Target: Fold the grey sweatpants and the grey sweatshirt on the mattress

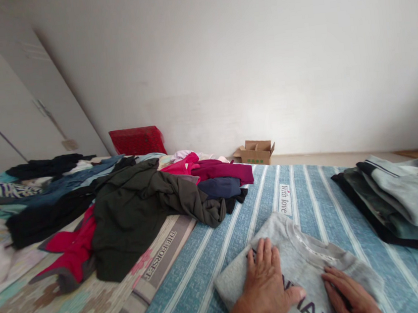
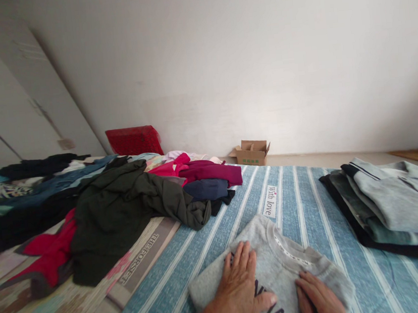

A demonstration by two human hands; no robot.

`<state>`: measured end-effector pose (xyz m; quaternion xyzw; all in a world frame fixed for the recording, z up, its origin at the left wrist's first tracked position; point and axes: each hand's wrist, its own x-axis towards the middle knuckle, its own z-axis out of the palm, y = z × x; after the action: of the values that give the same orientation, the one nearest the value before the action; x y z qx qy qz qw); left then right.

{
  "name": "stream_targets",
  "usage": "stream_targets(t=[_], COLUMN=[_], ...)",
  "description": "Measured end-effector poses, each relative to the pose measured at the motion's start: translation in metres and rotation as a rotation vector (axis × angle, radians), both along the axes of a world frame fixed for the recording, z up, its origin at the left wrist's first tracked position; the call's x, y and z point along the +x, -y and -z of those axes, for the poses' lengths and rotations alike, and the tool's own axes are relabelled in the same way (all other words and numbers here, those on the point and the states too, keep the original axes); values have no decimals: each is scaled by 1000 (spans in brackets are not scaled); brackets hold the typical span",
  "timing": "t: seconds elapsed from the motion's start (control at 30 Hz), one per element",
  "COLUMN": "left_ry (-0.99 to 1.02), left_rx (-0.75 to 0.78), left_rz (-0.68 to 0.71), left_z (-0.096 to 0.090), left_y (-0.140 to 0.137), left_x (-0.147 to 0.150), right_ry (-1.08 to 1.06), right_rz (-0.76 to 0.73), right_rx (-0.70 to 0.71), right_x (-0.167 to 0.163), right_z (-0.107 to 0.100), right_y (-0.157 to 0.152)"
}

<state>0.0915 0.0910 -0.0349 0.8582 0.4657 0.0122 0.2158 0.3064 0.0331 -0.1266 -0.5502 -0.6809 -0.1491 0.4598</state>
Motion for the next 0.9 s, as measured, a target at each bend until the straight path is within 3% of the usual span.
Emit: stream_targets(t=[0.67, 0.9], left_ry=[-28, -25], left_rx=[-24, -5], left_rz=[-4, 3], left_z=[-6, -5], left_y=[0, 0], left_x=[1, 0], right_ry=[-67, 40], right_rz=[18, -1], right_rx=[-61, -110], right_x=[-4, 5], right_z=[-1, 2], right_y=[3, 3])
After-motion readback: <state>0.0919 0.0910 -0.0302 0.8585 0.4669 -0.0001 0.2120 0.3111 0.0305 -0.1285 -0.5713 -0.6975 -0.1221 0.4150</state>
